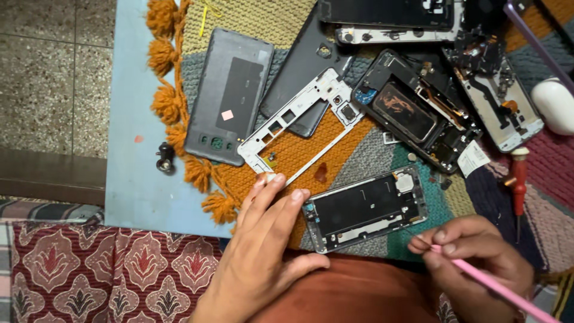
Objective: The person disassembles a smartphone using a pink plastic pry tool and a red screwdriver. They remove a white sticker, pry open internal components, and detach small parts from the phone's chassis.
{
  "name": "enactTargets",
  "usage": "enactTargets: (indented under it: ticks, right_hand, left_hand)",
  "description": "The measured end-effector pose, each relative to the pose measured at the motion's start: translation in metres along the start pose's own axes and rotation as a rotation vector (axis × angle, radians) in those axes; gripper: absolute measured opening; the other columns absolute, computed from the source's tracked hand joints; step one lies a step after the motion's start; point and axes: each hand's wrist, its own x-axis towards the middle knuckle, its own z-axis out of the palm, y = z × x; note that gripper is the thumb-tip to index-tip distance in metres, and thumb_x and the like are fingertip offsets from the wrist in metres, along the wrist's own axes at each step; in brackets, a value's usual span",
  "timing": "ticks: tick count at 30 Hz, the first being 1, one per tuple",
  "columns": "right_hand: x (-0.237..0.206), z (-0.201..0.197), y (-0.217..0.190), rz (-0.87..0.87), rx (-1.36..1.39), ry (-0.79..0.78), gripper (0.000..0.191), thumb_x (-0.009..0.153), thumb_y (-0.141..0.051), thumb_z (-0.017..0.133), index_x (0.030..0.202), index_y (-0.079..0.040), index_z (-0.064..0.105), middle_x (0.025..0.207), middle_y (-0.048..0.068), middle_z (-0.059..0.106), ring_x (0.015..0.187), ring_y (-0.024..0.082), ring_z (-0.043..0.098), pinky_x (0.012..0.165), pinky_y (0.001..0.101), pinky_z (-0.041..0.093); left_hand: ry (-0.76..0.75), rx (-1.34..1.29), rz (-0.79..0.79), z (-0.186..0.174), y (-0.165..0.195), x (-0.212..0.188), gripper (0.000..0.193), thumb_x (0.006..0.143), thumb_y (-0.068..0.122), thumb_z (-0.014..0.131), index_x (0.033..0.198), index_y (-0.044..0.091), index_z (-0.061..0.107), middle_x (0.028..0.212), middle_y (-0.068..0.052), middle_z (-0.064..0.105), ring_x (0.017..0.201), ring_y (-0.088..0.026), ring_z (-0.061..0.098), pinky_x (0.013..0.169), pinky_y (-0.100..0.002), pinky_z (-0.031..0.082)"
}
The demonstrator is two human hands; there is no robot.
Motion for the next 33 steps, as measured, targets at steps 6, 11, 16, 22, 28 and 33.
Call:
enactTargets:
  ticks: [6, 11, 16, 22, 28, 33]
  right_hand:
    - [0.004, 0.029, -0.02, -0.041, -0.261, -0.141, 0.022, 0.08, 0.006, 0.077, 0.096, -0.005, 0.067, 0.097, 0.01, 0.067, 0.103, 0.026, 0.077, 0.091, 0.0363, 0.067]
    - [0.007, 0.04, -0.017, -0.116, -0.327, -0.281, 0.027, 0.076, 0.001, 0.083, 0.095, -0.009, 0.068, 0.095, 0.005, 0.073, 0.103, 0.025, 0.078, 0.09, 0.0353, 0.066]
    - [0.01, 0.048, -0.016, -0.179, -0.421, -0.363, 0.027, 0.074, -0.004, 0.086, 0.091, -0.013, 0.067, 0.091, 0.0, 0.073, 0.101, 0.023, 0.079, 0.087, 0.0336, 0.065]
    - [0.004, 0.052, -0.015, -0.162, -0.432, -0.283, 0.026, 0.074, -0.002, 0.084, 0.091, -0.01, 0.066, 0.091, 0.004, 0.072, 0.1, 0.023, 0.078, 0.084, 0.0323, 0.065]
    - [-0.008, 0.03, 0.006, -0.139, -0.349, -0.13, 0.025, 0.081, -0.001, 0.08, 0.101, -0.006, 0.066, 0.098, 0.01, 0.07, 0.101, 0.024, 0.078, 0.089, 0.0333, 0.066]
    - [-0.02, -0.004, 0.022, -0.128, -0.147, 0.123, 0.023, 0.105, -0.014, 0.067, 0.121, 0.001, 0.061, 0.117, 0.025, 0.07, 0.11, 0.029, 0.075, 0.096, 0.0385, 0.065]
  left_hand:
    - [-0.015, -0.03, 0.008, -0.002, 0.0, 0.001, 0.085, 0.077, 0.036, 0.089, 0.143, 0.002, 0.047, 0.14, -0.016, 0.06, 0.141, -0.043, 0.049, 0.123, -0.058, 0.034]
    - [-0.034, -0.026, 0.039, -0.003, 0.0, 0.003, 0.071, 0.08, 0.031, 0.088, 0.136, 0.003, 0.054, 0.142, -0.015, 0.059, 0.142, -0.042, 0.049, 0.124, -0.058, 0.033]
    - [-0.015, -0.024, 0.03, -0.001, 0.0, 0.004, 0.067, 0.082, 0.028, 0.087, 0.136, 0.003, 0.055, 0.145, -0.016, 0.057, 0.143, -0.042, 0.048, 0.124, -0.058, 0.033]
    - [-0.008, -0.014, 0.037, 0.0, -0.001, 0.004, 0.068, 0.084, 0.025, 0.085, 0.139, 0.002, 0.052, 0.149, -0.018, 0.055, 0.145, -0.043, 0.046, 0.124, -0.058, 0.032]
    - [-0.018, -0.025, 0.011, -0.002, -0.003, 0.004, 0.069, 0.084, 0.021, 0.084, 0.141, 0.001, 0.051, 0.15, -0.02, 0.053, 0.146, -0.044, 0.044, 0.124, -0.057, 0.032]
    - [-0.037, -0.024, -0.006, -0.002, -0.004, 0.003, 0.07, 0.081, 0.02, 0.084, 0.141, 0.001, 0.052, 0.15, -0.02, 0.053, 0.145, -0.044, 0.043, 0.122, -0.056, 0.031]
